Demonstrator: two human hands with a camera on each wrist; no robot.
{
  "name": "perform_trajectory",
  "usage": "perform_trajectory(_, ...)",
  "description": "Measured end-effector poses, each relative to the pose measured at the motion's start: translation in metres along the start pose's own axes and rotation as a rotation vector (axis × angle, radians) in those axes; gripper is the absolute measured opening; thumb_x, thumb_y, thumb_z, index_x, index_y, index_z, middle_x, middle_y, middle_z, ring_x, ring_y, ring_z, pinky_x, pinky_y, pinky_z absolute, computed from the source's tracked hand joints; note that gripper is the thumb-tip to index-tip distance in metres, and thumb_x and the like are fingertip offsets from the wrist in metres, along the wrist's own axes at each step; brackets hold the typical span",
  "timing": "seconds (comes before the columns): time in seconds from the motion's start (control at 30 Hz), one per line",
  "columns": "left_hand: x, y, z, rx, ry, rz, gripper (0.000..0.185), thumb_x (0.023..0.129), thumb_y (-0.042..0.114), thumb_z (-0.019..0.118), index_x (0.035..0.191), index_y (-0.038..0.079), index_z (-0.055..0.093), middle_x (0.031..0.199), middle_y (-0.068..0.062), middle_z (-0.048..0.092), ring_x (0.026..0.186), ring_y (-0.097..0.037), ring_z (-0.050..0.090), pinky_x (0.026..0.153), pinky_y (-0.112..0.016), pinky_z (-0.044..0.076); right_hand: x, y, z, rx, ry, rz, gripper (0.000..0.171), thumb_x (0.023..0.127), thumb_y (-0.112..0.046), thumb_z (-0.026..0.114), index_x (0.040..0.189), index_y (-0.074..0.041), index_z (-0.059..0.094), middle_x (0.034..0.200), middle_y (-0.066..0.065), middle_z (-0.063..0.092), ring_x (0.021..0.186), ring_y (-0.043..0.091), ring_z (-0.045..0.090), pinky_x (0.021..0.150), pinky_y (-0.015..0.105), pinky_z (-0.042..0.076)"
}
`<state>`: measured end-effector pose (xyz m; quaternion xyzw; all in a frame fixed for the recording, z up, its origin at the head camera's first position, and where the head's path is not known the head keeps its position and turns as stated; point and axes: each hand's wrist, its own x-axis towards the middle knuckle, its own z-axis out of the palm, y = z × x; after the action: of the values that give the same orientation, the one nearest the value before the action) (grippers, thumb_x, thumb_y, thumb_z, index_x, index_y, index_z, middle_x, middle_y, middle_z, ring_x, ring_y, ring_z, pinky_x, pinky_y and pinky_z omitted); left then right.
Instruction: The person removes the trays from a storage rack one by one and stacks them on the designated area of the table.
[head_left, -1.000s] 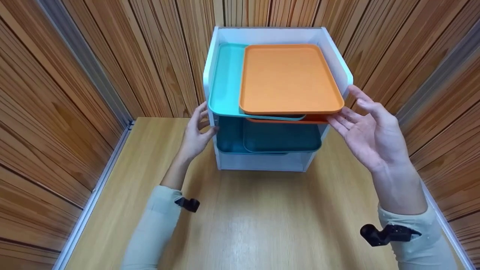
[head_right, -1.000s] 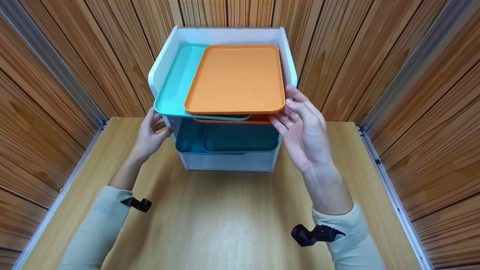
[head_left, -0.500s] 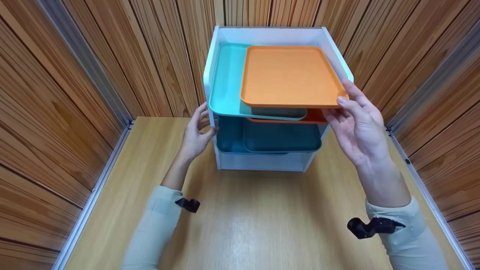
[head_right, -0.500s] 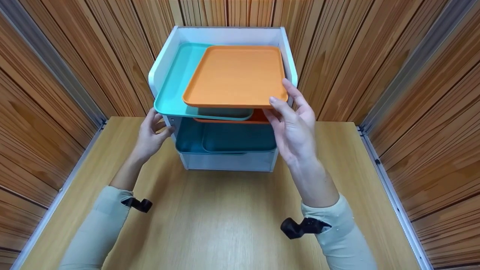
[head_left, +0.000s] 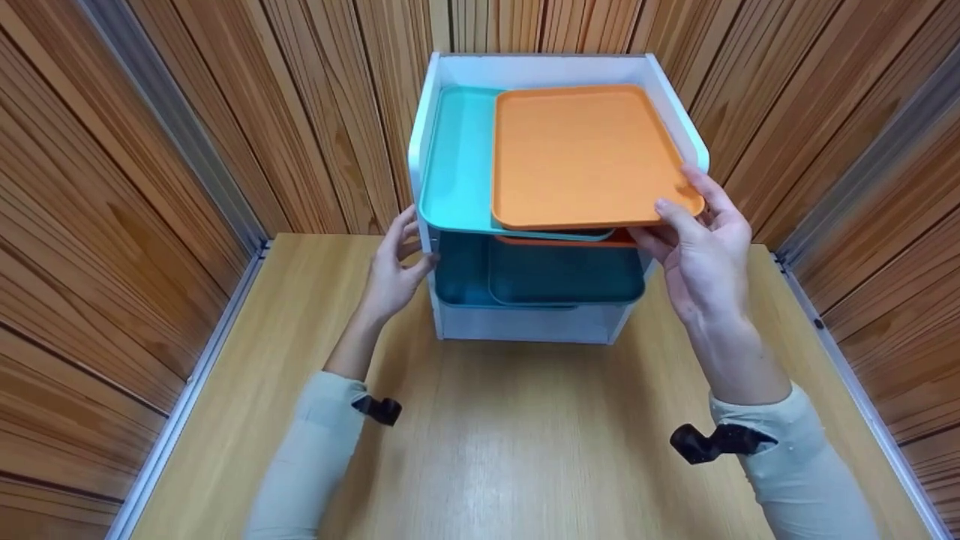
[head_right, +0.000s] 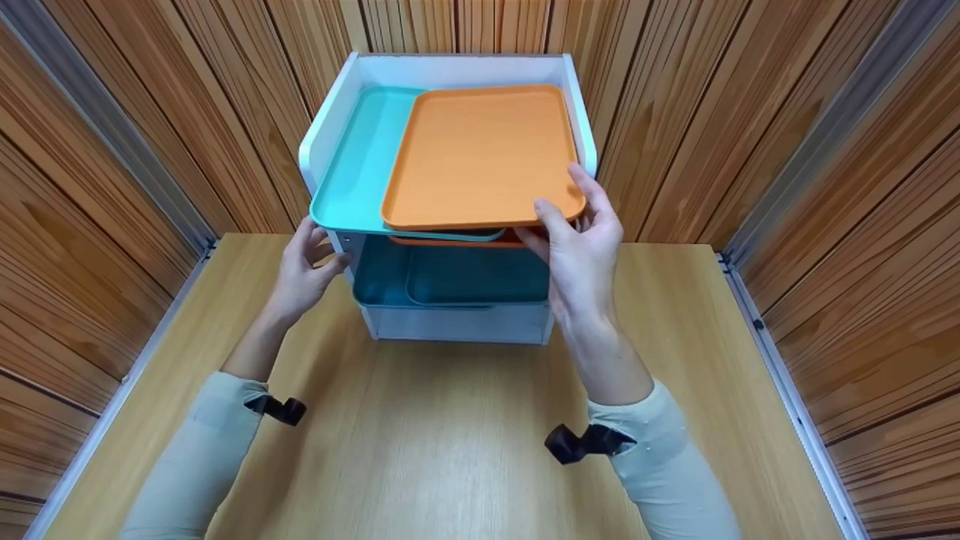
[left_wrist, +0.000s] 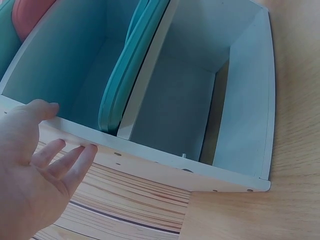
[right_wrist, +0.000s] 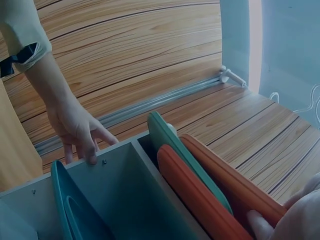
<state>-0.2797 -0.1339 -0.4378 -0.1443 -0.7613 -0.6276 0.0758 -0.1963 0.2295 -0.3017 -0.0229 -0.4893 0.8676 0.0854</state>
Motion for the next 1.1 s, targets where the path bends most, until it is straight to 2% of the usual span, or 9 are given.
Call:
perform_trajectory(0.13, -0.001, -0.001, 0.0, -0.006, 0.002, 0.001, 0.072, 0.111, 0.003, 0.067, 0.175, 0.017, 0.038, 0.169, -0.018, 0.055, 0.15, -0.042, 0.065, 0.119, -0.061, 0.06, 0.0, 0.004, 0.0, 0.029, 0.01, -0.045, 0.066, 0.112, 0.002, 0.061, 0.172, -0.018, 0.043, 0.184, 0.01, 0.031, 0.16, 0.039, 0.054, 0.101, 0.04, 0.066)
perform_trajectory(0.27, -0.001, 0.0, 0.001, -0.005, 0.004, -0.001, 0.072, 0.111, 0.004, 0.067, 0.175, 0.018, 0.037, 0.168, -0.018, 0.055, 0.15, -0.042, 0.065, 0.119, -0.062, 0.06, -0.001, 0.007, 0.0, 0.11, 0.019, -0.083, 0.067, 0.112, 0.002, 0.061, 0.173, -0.017, 0.04, 0.182, 0.011, 0.035, 0.161, 0.041, 0.054, 0.102, 0.04, 0.066)
perform_trajectory(0.37, -0.001, 0.001, 0.002, -0.003, 0.005, 0.002, 0.072, 0.111, 0.004, 0.067, 0.175, 0.018, 0.038, 0.169, -0.018, 0.055, 0.15, -0.042, 0.065, 0.119, -0.061, 0.06, -0.002, 0.01, 0.001, 0.158, 0.058, -0.1, 0.069, 0.111, 0.0, 0.064, 0.173, -0.017, 0.04, 0.18, 0.008, 0.039, 0.159, 0.039, 0.057, 0.102, 0.039, 0.066)
perform_trajectory(0.53, -0.002, 0.002, 0.004, -0.007, 0.0, 0.008, 0.072, 0.111, 0.006, 0.068, 0.175, 0.018, 0.038, 0.169, -0.016, 0.056, 0.15, -0.04, 0.065, 0.118, -0.06, 0.061, -0.007, 0.015, 0.002, 0.191, 0.122, -0.15, 0.064, 0.111, -0.002, 0.066, 0.17, -0.016, 0.045, 0.172, 0.008, 0.046, 0.149, 0.035, 0.068, 0.101, 0.037, 0.068)
perform_trajectory(0.67, -0.002, 0.003, 0.004, -0.001, -0.004, 0.009, 0.072, 0.111, 0.005, 0.068, 0.175, 0.017, 0.038, 0.169, -0.017, 0.056, 0.15, -0.04, 0.066, 0.117, -0.06, 0.062, -0.014, 0.015, 0.001, 0.223, 0.127, -0.196, 0.06, 0.111, 0.002, 0.063, 0.167, -0.011, 0.048, 0.164, 0.013, 0.052, 0.123, 0.034, 0.082, 0.091, 0.037, 0.07)
perform_trajectory(0.77, -0.001, 0.003, 0.004, 0.006, -0.005, 0.015, 0.073, 0.11, 0.003, 0.068, 0.175, 0.016, 0.038, 0.168, -0.018, 0.057, 0.149, -0.043, 0.066, 0.116, -0.063, 0.062, -0.019, 0.014, -0.001, 0.247, 0.113, -0.222, 0.059, 0.111, 0.006, 0.059, 0.167, -0.007, 0.048, 0.16, 0.018, 0.054, 0.107, 0.033, 0.086, 0.085, 0.038, 0.071)
perform_trajectory(0.83, -0.001, 0.003, 0.004, 0.006, -0.004, 0.019, 0.073, 0.109, 0.001, 0.068, 0.175, 0.015, 0.038, 0.167, -0.02, 0.057, 0.149, -0.044, 0.066, 0.115, -0.064, 0.061, -0.022, 0.012, -0.003, 0.258, 0.104, -0.229, 0.059, 0.111, 0.007, 0.057, 0.168, -0.006, 0.048, 0.158, 0.019, 0.055, 0.105, 0.033, 0.086, 0.085, 0.039, 0.071)
perform_trajectory(0.97, -0.001, 0.002, 0.004, 0.001, -0.004, 0.013, 0.072, 0.11, 0.001, 0.067, 0.175, 0.015, 0.038, 0.167, -0.02, 0.056, 0.15, -0.045, 0.065, 0.117, -0.065, 0.06, -0.026, 0.009, -0.008, 0.284, 0.107, -0.228, 0.055, 0.112, 0.006, 0.055, 0.166, -0.004, 0.05, 0.156, 0.021, 0.057, 0.115, 0.035, 0.085, 0.086, 0.041, 0.071)
perform_trajectory(1.1, -0.002, 0.002, 0.004, 0.001, 0.0, 0.005, 0.071, 0.11, 0.003, 0.068, 0.174, 0.017, 0.039, 0.168, -0.018, 0.056, 0.15, -0.044, 0.065, 0.117, -0.065, 0.06, -0.028, 0.004, -0.016, 0.329, 0.123, -0.225, 0.049, 0.113, 0.004, 0.056, 0.161, -0.002, 0.054, 0.15, 0.022, 0.061, 0.116, 0.037, 0.085, 0.084, 0.042, 0.071)
